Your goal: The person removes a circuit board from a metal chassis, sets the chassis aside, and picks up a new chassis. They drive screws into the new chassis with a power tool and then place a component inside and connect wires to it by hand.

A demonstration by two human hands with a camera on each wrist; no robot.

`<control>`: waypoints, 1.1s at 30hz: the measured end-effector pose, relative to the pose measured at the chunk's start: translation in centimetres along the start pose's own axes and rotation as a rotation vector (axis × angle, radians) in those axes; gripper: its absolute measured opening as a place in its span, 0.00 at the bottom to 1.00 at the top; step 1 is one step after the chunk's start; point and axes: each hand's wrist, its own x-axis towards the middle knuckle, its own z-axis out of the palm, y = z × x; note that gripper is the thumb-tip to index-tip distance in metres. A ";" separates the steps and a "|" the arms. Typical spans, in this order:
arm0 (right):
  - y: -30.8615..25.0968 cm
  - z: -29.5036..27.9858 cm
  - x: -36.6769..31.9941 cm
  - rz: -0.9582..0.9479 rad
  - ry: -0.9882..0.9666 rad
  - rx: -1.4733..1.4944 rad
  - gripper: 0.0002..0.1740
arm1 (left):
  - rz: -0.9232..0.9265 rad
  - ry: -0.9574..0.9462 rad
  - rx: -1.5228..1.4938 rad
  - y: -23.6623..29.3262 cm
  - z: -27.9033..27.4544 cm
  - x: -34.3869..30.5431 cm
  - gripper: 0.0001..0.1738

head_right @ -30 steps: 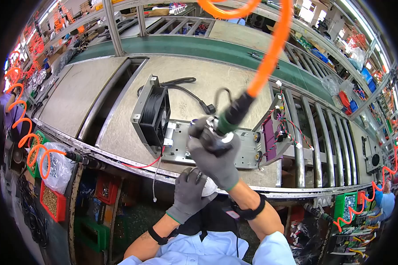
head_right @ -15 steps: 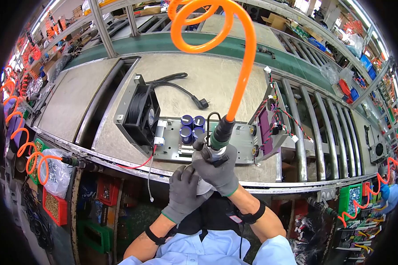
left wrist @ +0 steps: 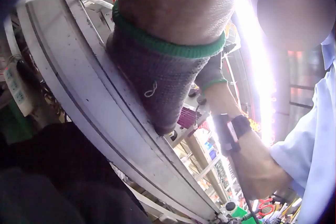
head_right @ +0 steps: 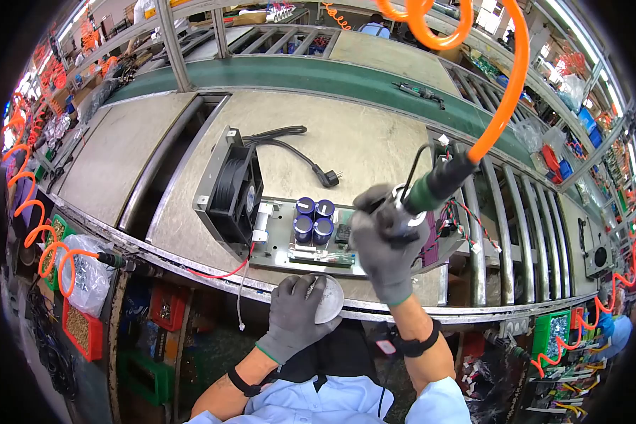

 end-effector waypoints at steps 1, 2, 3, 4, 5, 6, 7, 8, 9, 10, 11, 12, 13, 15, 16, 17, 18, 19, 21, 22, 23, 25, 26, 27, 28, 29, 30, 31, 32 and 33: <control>-0.2 0.3 1.2 -0.009 0.052 0.001 0.11 | 0.009 0.011 0.000 -0.1 0.2 0.0 0.45; 0.6 -0.2 2.5 -0.076 0.057 -0.094 0.11 | 0.018 0.023 0.000 -0.2 0.2 -0.1 0.45; 1.3 0.2 3.7 -0.060 0.098 0.006 0.11 | 0.022 0.021 0.000 -0.2 0.2 -0.1 0.45; 2.1 0.0 4.6 -0.087 0.102 -0.024 0.11 | 0.024 0.019 0.001 -0.2 0.1 -0.1 0.45; 2.9 -0.2 5.4 -0.112 0.104 -0.054 0.12 | 0.023 0.017 0.001 -0.2 0.1 -0.1 0.45; 3.5 -0.1 5.9 -0.136 0.102 -0.049 0.12 | 0.024 0.022 -0.004 -0.3 0.2 -0.1 0.45; 4.1 0.1 6.3 -0.157 0.100 -0.043 0.12 | 0.019 0.014 -0.009 -0.2 0.1 -0.1 0.45; 4.8 0.2 6.6 -0.176 0.097 -0.036 0.12 | 0.013 0.004 -0.013 -0.2 0.0 -0.1 0.45; 5.5 0.3 6.9 -0.172 0.105 -0.051 0.12 | 0.006 -0.007 -0.016 -0.2 -0.1 -0.1 0.45; 6.2 0.3 7.1 -0.165 0.114 -0.065 0.12 | 0.002 -0.014 -0.019 -0.3 -0.1 -0.1 0.45; 6.7 0.3 7.2 -0.159 0.124 -0.080 0.13 | 0.000 -0.023 -0.022 -0.3 0.0 -0.1 0.45; 6.7 0.1 7.5 -0.108 0.111 -0.079 0.12 | -0.002 -0.032 -0.026 -0.3 0.0 -0.1 0.45; 6.8 0.2 7.6 -0.080 0.108 -0.061 0.12 | -0.004 -0.032 -0.026 -0.3 0.0 0.0 0.45; 6.6 0.3 7.8 -0.023 0.105 -0.024 0.11 | -0.007 -0.035 -0.024 -0.2 0.0 0.0 0.45; 6.6 0.3 8.0 -0.047 0.089 -0.010 0.11 | -0.008 -0.034 -0.018 -0.3 0.0 0.0 0.45; 6.8 0.3 8.2 -0.049 0.074 -0.002 0.11 | -0.007 -0.033 -0.013 -0.2 0.0 0.0 0.45; 7.0 0.2 8.4 -0.053 0.062 0.006 0.10 | -0.003 -0.033 -0.009 -0.1 -0.1 -0.1 0.45; 7.0 0.0 8.6 -0.062 0.048 0.013 0.10 | 0.001 -0.024 -0.006 -0.1 0.0 -0.1 0.45; 7.1 0.4 8.9 -0.068 0.067 -0.002 0.09 | 0.005 0.003 0.000 -0.2 0.4 -0.2 0.45; 7.1 0.6 9.1 -0.081 0.061 -0.009 0.09 | 0.009 0.015 -0.005 -0.2 0.5 -0.3 0.44; 7.0 0.7 9.2 -0.096 0.052 -0.014 0.09 | 0.012 0.029 -0.009 -0.1 0.5 -0.3 0.43; 6.3 0.4 8.8 -0.123 0.014 -0.064 0.09 | 0.030 0.056 -0.011 -0.2 0.6 -0.6 0.42; 6.1 0.2 7.9 -0.151 0.015 -0.087 0.09 | 0.045 0.068 -0.012 -0.3 0.9 -0.7 0.41; 6.0 0.1 6.9 -0.177 0.009 -0.110 0.10 | 0.052 0.082 -0.013 -0.5 1.0 -0.7 0.40; 3.8 0.5 5.1 -0.151 -0.001 -0.057 0.12 | 0.051 0.084 -0.018 -0.5 1.1 -0.6 0.39; 1.6 0.8 3.2 0.059 -0.017 0.108 0.13 | 0.048 0.077 -0.025 -0.5 1.0 -0.6 0.38; -0.2 1.4 1.4 0.083 -0.016 0.184 0.12 | 0.052 0.069 -0.032 -0.6 1.0 -0.8 0.38; -1.1 1.8 0.0 0.098 -0.012 0.260 0.12 | 0.047 0.074 -0.027 -0.6 1.0 -0.8 0.38; -1.1 1.5 -1.2 0.112 -0.073 0.240 0.12 | 0.045 0.078 -0.023 -0.5 0.9 -0.9 0.38; -1.0 1.0 -2.2 0.126 -0.132 0.217 0.12 | 0.045 0.082 -0.021 -0.3 0.9 -0.9 0.37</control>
